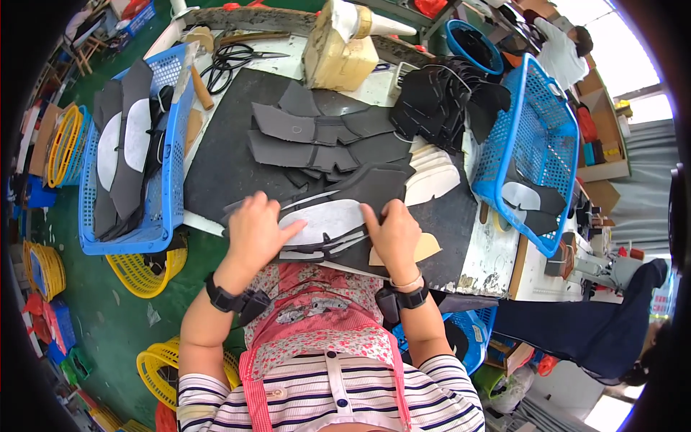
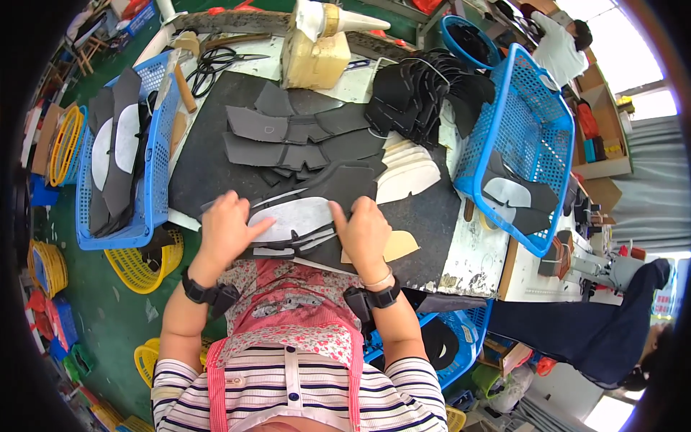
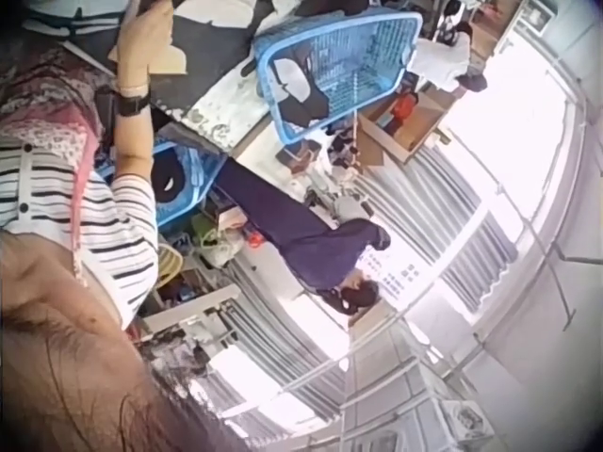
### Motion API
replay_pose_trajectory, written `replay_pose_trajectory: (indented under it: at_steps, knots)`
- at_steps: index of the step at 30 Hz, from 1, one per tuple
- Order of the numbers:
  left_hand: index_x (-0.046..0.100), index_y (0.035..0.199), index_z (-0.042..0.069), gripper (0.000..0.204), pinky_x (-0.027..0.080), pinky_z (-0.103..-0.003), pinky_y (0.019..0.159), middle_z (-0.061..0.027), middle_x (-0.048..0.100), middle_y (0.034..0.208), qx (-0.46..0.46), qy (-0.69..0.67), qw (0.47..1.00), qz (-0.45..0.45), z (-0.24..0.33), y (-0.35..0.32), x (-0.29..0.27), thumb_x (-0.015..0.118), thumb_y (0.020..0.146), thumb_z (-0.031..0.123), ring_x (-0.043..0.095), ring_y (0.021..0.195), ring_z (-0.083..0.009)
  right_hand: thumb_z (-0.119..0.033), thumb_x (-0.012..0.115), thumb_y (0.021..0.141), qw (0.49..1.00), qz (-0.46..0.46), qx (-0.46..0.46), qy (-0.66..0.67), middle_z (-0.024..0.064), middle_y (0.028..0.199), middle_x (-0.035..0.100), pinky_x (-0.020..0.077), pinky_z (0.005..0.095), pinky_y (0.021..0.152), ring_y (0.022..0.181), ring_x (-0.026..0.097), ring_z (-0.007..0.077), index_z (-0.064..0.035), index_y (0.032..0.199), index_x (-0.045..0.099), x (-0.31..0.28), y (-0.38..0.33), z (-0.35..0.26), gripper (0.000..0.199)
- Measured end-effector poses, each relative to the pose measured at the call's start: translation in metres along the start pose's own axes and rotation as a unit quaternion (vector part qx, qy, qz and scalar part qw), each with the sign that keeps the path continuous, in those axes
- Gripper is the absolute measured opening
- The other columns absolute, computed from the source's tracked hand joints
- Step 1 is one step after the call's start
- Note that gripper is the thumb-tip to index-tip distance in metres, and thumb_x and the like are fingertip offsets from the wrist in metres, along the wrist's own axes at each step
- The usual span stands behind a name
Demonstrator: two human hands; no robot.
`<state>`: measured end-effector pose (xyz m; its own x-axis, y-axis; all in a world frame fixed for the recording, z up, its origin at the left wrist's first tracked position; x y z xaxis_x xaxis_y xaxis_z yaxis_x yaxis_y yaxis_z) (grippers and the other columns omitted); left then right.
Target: The person repeatedly aligns a white fabric piece and a tan piece onto a black fabric piece by hand. Finally, the person gathers a stack of the black fabric pieces and secures them with a rubber band.
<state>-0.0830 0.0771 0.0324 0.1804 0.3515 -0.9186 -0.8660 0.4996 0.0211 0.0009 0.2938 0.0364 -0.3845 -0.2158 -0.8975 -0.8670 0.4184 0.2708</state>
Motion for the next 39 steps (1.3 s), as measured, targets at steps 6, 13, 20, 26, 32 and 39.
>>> replay_pose_trajectory:
  at_steps: [6, 13, 20, 26, 32, 39]
  knots:
    - [0.053, 0.109, -0.004, 0.073, 0.048, -0.045, 0.082, -0.0209, 0.061, 0.097, 0.149, -0.109, 0.979, -0.089, 0.023, 0.025, 0.031, 0.084, 0.06, 0.041, 0.059, 0.092, -0.0405, -0.025, 0.071, 0.085, 0.959, -0.197, 0.057, 0.193, 0.0123, 0.067, 0.062, 0.0508, 0.0349, 0.057, 0.064, 0.066, 0.0248, 0.0033, 0.099, 0.06, 0.019, -0.059, 0.008, 0.034]
    - [0.05, 0.116, -0.007, 0.088, 0.046, -0.043, 0.088, -0.023, 0.059, 0.105, 0.091, -0.157, 0.953, -0.242, 0.035, -0.009, 0.07, 0.087, 0.052, 0.041, 0.058, 0.102, -0.0395, -0.009, 0.07, 0.085, 0.857, -0.241, 0.113, 0.441, 0.0164, 0.099, 0.062, 0.0537, 0.0294, 0.07, 0.088, 0.065, 0.0182, 0.0069, 0.133, 0.025, 0.052, -0.106, -0.013, 0.067]
    - [0.044, 0.121, -0.006, 0.08, 0.044, -0.04, 0.091, -0.0218, 0.049, 0.113, 0.16, -0.321, 0.915, -0.186, 0.091, -0.024, 0.034, 0.082, 0.064, 0.034, 0.054, 0.103, -0.0349, -0.011, 0.075, 0.08, 0.83, -0.069, 0.103, 0.544, 0.0135, 0.11, 0.058, 0.0512, 0.0334, 0.082, 0.102, 0.059, 0.0164, 0.0049, 0.133, 0.03, 0.019, -0.111, 0.004, 0.071]
    - [0.044, 0.126, -0.001, 0.072, 0.04, -0.038, 0.096, -0.0197, 0.047, 0.12, 0.266, -0.356, 0.887, -0.127, 0.198, 0.015, -0.003, 0.08, 0.069, 0.025, 0.049, 0.111, -0.0344, -0.004, 0.072, 0.075, 0.697, 0.052, 0.246, 0.671, 0.0053, 0.099, 0.063, 0.0503, 0.0305, 0.081, 0.09, 0.062, 0.0158, -0.0011, 0.111, 0.055, -0.043, -0.057, 0.076, 0.04]
    - [0.045, 0.126, 0.0, 0.064, 0.039, -0.038, 0.098, -0.0184, 0.047, 0.124, 0.327, -0.341, 0.875, 0.101, 0.195, 0.02, -0.069, 0.077, 0.075, 0.02, 0.047, 0.115, -0.0343, -0.012, 0.068, 0.086, 0.634, 0.294, 0.233, 0.676, 0.0061, 0.106, 0.063, 0.0515, 0.0339, 0.082, 0.094, 0.063, 0.0188, -0.002, 0.118, 0.056, -0.163, 0.0, 0.187, 0.036]
    - [0.049, 0.12, -0.001, 0.052, 0.039, -0.041, 0.1, -0.019, 0.05, 0.121, 0.184, -0.225, 0.951, 0.105, 0.083, 0.049, -0.021, 0.072, 0.077, 0.016, 0.047, 0.117, -0.0361, -0.021, 0.068, 0.089, 0.706, 0.489, 0.296, 0.418, 0.0062, 0.109, 0.062, 0.0487, 0.038, 0.087, 0.099, 0.06, 0.0226, -0.0031, 0.111, 0.058, -0.21, 0.008, 0.357, 0.031]
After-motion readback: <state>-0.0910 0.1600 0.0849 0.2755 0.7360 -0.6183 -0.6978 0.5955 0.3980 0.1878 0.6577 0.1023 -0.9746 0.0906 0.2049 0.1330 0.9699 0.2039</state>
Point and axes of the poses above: each hand's wrist, its own y-axis towards the middle knuckle, its own x-axis out of the palm, z = x × y, the point moved 10 cm from there along y, towards the middle knuckle
